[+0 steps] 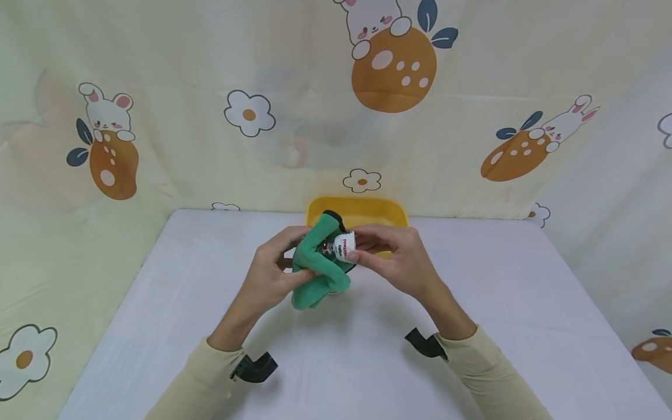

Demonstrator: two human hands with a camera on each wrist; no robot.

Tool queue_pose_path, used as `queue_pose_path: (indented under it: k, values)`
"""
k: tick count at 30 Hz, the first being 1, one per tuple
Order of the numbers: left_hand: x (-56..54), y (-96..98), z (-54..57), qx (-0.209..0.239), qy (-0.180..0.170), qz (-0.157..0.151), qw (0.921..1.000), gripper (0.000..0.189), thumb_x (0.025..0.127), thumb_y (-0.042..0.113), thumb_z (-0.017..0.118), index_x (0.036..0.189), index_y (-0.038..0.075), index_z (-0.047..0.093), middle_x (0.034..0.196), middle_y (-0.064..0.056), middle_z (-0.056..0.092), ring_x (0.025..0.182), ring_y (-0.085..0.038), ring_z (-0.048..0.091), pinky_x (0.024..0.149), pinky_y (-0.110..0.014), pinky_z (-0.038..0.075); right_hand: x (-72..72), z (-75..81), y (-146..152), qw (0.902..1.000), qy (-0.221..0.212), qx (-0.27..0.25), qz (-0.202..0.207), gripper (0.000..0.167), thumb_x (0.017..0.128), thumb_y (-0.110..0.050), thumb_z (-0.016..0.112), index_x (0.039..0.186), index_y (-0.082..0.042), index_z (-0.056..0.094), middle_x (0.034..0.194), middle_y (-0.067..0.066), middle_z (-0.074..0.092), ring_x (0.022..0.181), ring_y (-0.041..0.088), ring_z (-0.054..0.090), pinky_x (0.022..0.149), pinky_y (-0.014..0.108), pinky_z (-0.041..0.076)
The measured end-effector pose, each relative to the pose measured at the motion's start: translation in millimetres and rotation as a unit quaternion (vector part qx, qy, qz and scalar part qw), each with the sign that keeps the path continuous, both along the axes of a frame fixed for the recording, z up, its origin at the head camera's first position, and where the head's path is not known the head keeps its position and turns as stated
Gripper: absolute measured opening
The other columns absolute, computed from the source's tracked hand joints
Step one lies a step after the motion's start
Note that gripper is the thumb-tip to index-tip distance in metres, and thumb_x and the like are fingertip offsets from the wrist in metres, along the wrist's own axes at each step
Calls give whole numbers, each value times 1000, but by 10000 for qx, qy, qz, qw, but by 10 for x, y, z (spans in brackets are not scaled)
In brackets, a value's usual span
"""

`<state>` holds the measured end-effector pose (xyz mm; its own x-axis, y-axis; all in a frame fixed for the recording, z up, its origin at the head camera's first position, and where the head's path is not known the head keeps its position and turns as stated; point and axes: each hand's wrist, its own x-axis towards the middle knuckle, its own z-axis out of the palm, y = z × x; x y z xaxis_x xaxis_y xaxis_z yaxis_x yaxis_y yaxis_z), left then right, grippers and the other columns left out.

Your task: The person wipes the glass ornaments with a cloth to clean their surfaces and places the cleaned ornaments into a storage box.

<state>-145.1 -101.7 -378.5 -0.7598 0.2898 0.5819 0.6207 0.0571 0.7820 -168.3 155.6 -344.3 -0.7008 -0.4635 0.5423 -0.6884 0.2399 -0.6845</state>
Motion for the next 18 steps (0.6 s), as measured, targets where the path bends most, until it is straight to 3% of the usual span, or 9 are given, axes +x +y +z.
queue_pose_path:
  k: [9,18]
  values:
    - [12,-8,-5,70,68,98,9999,61,81,-8,80,136,8,59,131,-10,63,116,-26,63,77,-37,64,22,12,-2,9992,-270,46,281,42,84,-4,82,125,-4,70,112,5,74,90,14,72,82,31,62]
    - [21,-33,6,132,59,112,9998,59,81,-9,79,135,6,60,131,-11,63,115,-23,62,76,-37,64,8,18,-2,9976,169,153,647,56,79,1,84,132,-5,65,124,7,69,105,17,70,90,35,60]
